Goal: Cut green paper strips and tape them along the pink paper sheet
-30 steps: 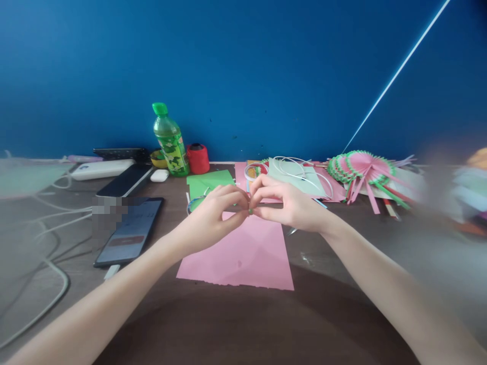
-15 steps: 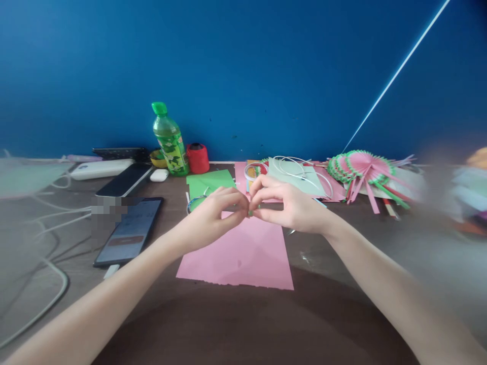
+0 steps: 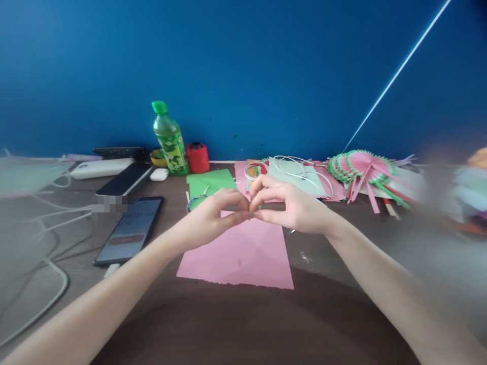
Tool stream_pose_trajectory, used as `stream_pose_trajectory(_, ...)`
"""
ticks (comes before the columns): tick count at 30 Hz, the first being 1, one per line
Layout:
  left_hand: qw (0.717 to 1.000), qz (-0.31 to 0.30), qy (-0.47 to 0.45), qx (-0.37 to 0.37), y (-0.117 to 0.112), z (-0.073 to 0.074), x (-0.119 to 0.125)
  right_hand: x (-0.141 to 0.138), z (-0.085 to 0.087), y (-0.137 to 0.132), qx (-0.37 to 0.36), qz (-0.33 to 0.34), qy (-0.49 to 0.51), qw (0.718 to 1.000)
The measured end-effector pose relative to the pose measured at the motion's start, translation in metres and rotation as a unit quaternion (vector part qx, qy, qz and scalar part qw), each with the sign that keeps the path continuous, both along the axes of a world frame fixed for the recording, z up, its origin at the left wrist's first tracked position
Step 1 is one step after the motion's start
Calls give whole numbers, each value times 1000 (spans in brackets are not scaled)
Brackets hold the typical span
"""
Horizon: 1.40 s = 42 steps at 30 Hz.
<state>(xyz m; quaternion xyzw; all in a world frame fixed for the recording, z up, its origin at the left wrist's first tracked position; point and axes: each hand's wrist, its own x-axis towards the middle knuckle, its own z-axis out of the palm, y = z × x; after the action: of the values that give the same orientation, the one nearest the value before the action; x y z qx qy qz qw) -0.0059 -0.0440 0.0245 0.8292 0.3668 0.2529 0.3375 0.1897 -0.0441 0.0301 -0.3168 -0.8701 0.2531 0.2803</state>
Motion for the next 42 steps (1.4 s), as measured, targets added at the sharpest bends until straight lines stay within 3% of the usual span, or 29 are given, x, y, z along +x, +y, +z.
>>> stream_pose_trajectory(14, 989, 6, 63, 131, -6, 0, 0, -4, -2, -1, 16, 4, 14, 1000)
stream_pose_trajectory(23, 993, 20, 55, 104, -6, -1, 1, -2, 2, -2, 10, -6, 6, 1000)
stream_pose_trajectory(27, 989, 83, 83, 84, 8, -3, -5, 5, 6, 1, 0, -29, -11, 1000)
stream_pose_trajectory(30, 953, 198, 203, 109, 27, -9, -19, 11, 8, 4, 10, -65, -29, 997)
stream_pose_trajectory(32, 897, 270, 310, 163, 38, -16, -32, 14, 8, 7, 20, -104, -45, 993)
stream_pose_trajectory(34, 855, 282, 372, 225, 45, -22, -42, 16, 8, 8, 23, -141, -58, 988)
stream_pose_trajectory(35, 829, 323, 390, 237, 47, -26, -46, 16, 7, 8, 22, -152, -61, 986)
stream_pose_trajectory(38, 810, 315, 423, 258, 49, -31, -49, 15, 6, 9, 20, -157, -70, 985)
stream_pose_trajectory(40, 835, 269, 411, 248, 49, -32, -45, 14, 4, 9, 19, -150, -76, 986)
stream_pose_trajectory(42, 898, 168, 362, 185, 49, -34, -41, 14, 3, 10, 15, -144, -83, 986)
